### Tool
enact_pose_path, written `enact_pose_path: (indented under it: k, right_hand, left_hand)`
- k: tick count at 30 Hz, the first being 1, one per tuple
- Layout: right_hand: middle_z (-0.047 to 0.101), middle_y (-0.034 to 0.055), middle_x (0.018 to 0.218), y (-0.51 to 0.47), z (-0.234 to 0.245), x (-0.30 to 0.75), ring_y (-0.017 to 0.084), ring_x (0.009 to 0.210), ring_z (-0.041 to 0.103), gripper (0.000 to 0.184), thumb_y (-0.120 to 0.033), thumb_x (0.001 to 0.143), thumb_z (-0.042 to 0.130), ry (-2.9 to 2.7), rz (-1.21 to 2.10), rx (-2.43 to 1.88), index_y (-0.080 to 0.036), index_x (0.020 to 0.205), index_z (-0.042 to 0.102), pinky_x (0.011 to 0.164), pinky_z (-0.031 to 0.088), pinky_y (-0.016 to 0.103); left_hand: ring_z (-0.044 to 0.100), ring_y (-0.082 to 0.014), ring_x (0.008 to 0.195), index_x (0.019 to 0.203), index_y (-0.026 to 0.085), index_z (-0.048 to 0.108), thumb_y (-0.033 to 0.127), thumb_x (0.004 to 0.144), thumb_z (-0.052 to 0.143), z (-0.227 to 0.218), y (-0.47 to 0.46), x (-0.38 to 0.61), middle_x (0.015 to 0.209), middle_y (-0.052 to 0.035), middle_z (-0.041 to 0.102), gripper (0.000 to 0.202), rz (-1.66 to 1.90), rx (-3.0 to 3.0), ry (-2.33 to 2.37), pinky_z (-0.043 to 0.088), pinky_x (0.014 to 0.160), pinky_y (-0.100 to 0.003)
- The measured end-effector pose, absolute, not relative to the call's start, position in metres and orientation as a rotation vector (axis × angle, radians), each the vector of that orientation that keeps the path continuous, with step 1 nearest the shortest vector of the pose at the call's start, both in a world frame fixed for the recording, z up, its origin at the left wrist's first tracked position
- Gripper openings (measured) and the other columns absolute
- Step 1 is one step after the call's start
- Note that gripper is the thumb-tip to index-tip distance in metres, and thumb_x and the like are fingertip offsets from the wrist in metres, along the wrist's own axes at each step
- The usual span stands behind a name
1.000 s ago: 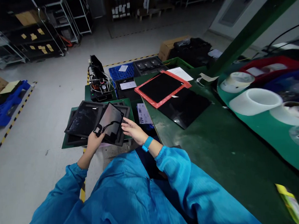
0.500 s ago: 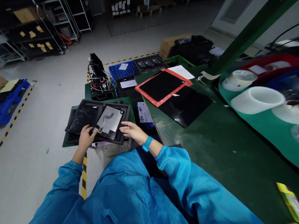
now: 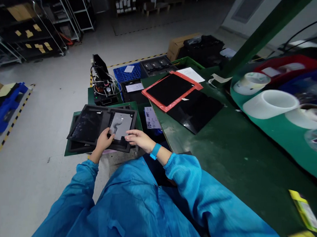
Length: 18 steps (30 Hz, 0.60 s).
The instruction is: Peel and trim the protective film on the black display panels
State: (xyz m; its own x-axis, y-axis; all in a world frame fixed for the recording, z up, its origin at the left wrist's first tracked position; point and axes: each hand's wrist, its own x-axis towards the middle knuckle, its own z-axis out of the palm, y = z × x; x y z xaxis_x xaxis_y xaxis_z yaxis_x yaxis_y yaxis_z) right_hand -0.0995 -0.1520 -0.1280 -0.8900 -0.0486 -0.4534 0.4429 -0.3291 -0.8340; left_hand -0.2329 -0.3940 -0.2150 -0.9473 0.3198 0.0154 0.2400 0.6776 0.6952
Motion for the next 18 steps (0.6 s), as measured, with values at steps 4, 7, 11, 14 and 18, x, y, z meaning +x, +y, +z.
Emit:
enact_pose_path:
  k: [4, 7, 11, 14, 18]
  right_hand:
    - [0.081, 0.0073, 0.11, -0.153, -0.126, -0.099, 0.02, 0.107, 0.076, 0.032, -0.014, 0.083, 0.081, 1.609, -2.241, 0.504, -0.021, 0.114, 0.076, 0.1, 0.058, 0.036]
    - [0.081, 0.0073, 0.107, -0.154, -0.126, -0.099, 0.019, 0.104, 0.077, 0.026, -0.014, 0.084, 0.081, 1.626, -2.217, 0.509, -0.02, 0.109, 0.076, 0.098, 0.058, 0.035]
    - [0.081, 0.0071, 0.099, -0.155, -0.128, -0.099, 0.018, 0.097, 0.077, 0.021, -0.014, 0.084, 0.082, 1.642, -2.189, 0.505, -0.018, 0.104, 0.077, 0.093, 0.059, 0.032]
    - [0.081, 0.0067, 0.098, -0.155, -0.13, -0.098, 0.017, 0.095, 0.078, 0.022, -0.014, 0.084, 0.082, 1.644, -2.18, 0.487, -0.018, 0.105, 0.077, 0.092, 0.059, 0.03]
    - [0.081, 0.0066, 0.097, -0.154, -0.131, -0.097, 0.017, 0.093, 0.078, 0.022, -0.012, 0.086, 0.079, 1.653, -2.173, 0.468, -0.018, 0.107, 0.077, 0.09, 0.058, 0.03]
  left_hand:
    - [0.064, -0.0299, 0.127, 0.134, 0.018, 0.066, 0.037, 0.102, 0.07, -0.213, -0.401, -0.212, 0.144, -0.0133, 0.063, 0.038, 1.361, 0.278, 2.644, 0.056, 0.108, -0.054]
    - [0.069, -0.0252, 0.113, 0.123, 0.017, 0.069, 0.041, 0.104, 0.067, -0.221, -0.41, -0.177, 0.13, -0.0113, 0.069, 0.031, 1.506, 0.025, 2.484, 0.061, 0.099, -0.047]
    - [0.072, -0.0205, 0.094, 0.119, 0.015, 0.069, 0.046, 0.105, 0.065, -0.239, -0.42, -0.134, 0.112, -0.0087, 0.073, 0.034, 1.604, -0.352, 2.154, 0.064, 0.083, -0.039]
    - [0.072, -0.0207, 0.095, 0.122, 0.014, 0.068, 0.046, 0.105, 0.065, -0.246, -0.421, -0.133, 0.114, -0.0096, 0.072, 0.036, 1.698, -0.563, 1.934, 0.064, 0.083, -0.039]
    - [0.072, -0.0224, 0.101, 0.128, 0.015, 0.066, 0.042, 0.105, 0.067, -0.248, -0.406, -0.161, 0.122, -0.0107, 0.07, 0.036, 1.877, -0.761, 1.798, 0.064, 0.087, -0.041]
